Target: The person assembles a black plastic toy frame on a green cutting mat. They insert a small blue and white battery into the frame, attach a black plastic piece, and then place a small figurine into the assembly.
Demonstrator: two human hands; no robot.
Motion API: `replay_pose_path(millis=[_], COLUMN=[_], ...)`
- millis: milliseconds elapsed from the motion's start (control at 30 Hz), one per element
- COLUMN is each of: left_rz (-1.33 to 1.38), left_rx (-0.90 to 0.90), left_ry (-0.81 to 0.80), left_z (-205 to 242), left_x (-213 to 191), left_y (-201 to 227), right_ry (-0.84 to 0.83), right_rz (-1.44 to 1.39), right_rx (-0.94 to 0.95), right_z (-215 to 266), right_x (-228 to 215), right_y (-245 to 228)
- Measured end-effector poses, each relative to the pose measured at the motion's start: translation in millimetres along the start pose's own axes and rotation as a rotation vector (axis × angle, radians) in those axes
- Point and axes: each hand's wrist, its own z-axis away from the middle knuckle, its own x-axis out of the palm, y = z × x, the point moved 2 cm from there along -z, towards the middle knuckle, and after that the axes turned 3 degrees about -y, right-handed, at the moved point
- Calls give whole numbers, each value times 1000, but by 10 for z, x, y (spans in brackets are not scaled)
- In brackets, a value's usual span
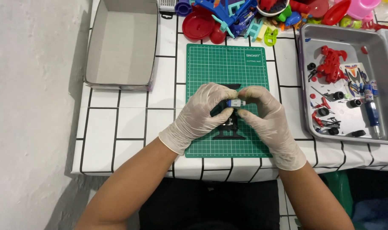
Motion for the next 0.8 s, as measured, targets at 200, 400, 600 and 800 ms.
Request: replay_pose_path(millis=[200,400,600,800], left_rz=[60,39,8,-173], left_rx=[-66,-100,-95,-202], left_ry=[-20,-53,-122,-462], left_z=[-13,39,-12,90], left_x=[0,21,-68,-239], left_y=[38,16,82,-36], right_ry=[-113,-176,-202,-273], right_rz=[233,317,286,369], right_rx=[-68,-20,162,238], right_z=[-104,-160,-173,-148], right_x=[-46,-83,-143,-105], right_y=[-255,-319,-298,-368])
